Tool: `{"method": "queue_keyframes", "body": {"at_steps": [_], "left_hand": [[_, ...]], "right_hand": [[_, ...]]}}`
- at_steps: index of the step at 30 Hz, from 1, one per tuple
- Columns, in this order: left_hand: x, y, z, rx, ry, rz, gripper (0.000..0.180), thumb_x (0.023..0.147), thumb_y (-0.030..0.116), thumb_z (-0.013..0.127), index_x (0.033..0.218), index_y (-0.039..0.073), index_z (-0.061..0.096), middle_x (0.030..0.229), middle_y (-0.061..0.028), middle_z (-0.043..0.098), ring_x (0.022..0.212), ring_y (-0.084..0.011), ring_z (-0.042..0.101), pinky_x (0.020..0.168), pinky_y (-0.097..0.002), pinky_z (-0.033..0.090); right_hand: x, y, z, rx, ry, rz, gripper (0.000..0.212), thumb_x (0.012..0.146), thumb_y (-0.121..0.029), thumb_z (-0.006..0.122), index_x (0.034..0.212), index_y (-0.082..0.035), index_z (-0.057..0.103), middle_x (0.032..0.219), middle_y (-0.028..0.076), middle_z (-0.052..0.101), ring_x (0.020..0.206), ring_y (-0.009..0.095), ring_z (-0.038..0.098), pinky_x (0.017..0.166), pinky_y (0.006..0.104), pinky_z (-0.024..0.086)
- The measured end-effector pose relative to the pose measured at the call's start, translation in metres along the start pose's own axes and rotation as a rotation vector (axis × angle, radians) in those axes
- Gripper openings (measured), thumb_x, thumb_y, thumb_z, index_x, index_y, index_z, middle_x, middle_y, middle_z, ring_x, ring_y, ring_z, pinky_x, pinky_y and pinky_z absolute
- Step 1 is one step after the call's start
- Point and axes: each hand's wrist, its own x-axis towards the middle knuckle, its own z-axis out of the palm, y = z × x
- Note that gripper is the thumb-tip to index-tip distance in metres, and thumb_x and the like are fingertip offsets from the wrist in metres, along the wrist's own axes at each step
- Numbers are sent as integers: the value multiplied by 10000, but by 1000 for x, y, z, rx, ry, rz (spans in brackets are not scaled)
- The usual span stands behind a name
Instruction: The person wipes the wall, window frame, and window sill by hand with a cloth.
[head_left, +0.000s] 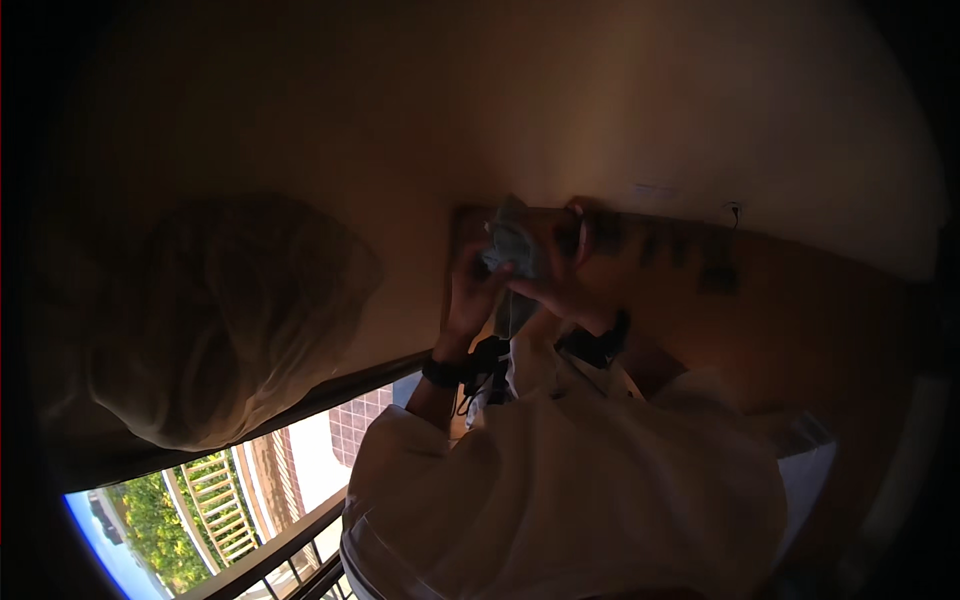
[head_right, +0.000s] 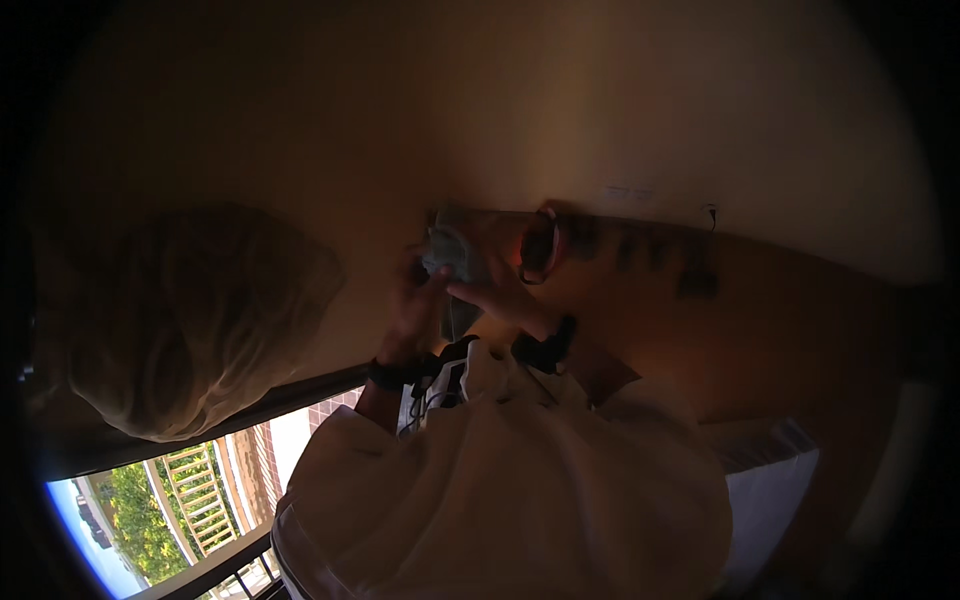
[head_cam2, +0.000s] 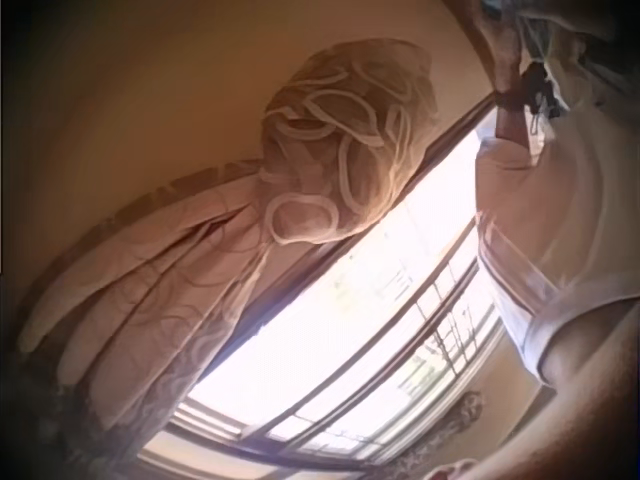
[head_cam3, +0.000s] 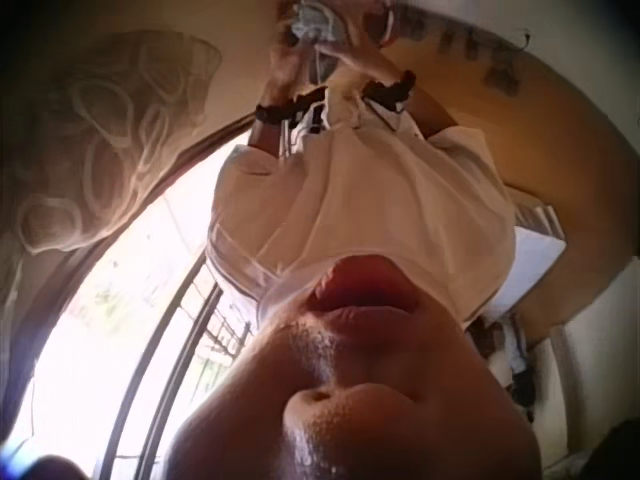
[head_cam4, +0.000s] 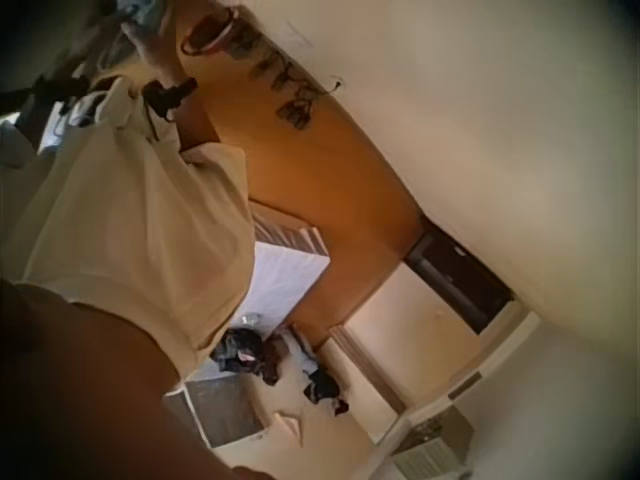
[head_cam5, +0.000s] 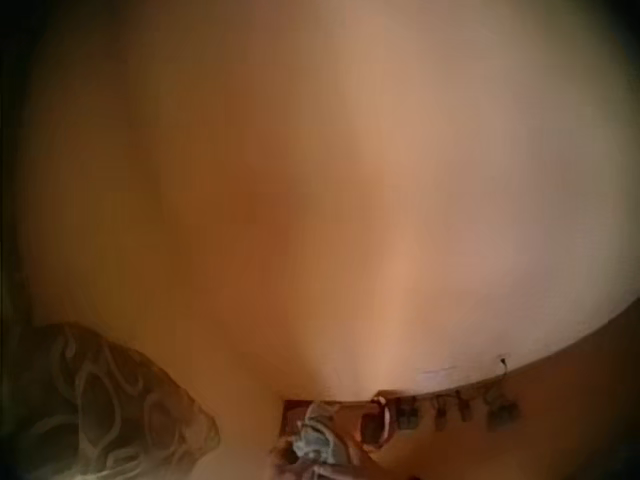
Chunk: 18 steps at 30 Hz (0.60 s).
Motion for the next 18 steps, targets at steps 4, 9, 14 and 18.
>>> {"method": "queue_keyframes", "body": {"at_steps": [4, 9, 14, 18], "left_hand": [[82, -18, 20, 325, -124, 151, 334, 801, 82, 738, 1073, -3, 565, 1051, -105, 583, 875, -136, 565, 702, -286, 488], [149, 31, 72, 324, -402, -6, 495, 872, 45, 661, 1308, 24, 428, 1141, -73, 546, 1032, -142, 552, 839, -284, 492], [235, 90, 107, 349, -409, 341, 647, 792, 46, 739, 1348, 17, 411, 1248, -100, 505, 1122, -192, 549, 887, -329, 506], [288, 140, 141, 411, -281, 511, 731, 730, 45, 785, 1359, 27, 414, 1253, -119, 510, 1095, -217, 573, 882, -345, 515]], "right_hand": [[27, 18, -58, -298, 401, -121, 729, 733, -151, 749, 1369, -63, 403, 1268, 112, 499, 1222, 226, 455, 1024, 372, 372], [81, -30, -106, -370, 507, -322, 656, 700, -35, 724, 1309, -48, 480, 1280, 131, 479, 1200, 279, 478, 1007, 372, 393], [155, -109, -142, -857, 531, -574, 626, 646, 67, 686, 1234, -132, 608, 1241, 132, 485, 1156, 343, 505, 931, 399, 472], [209, -168, -169, -1243, 571, -837, 579, 617, 53, 731, 1135, -202, 682, 1185, 109, 519, 1108, 348, 532, 878, 408, 493]]}}
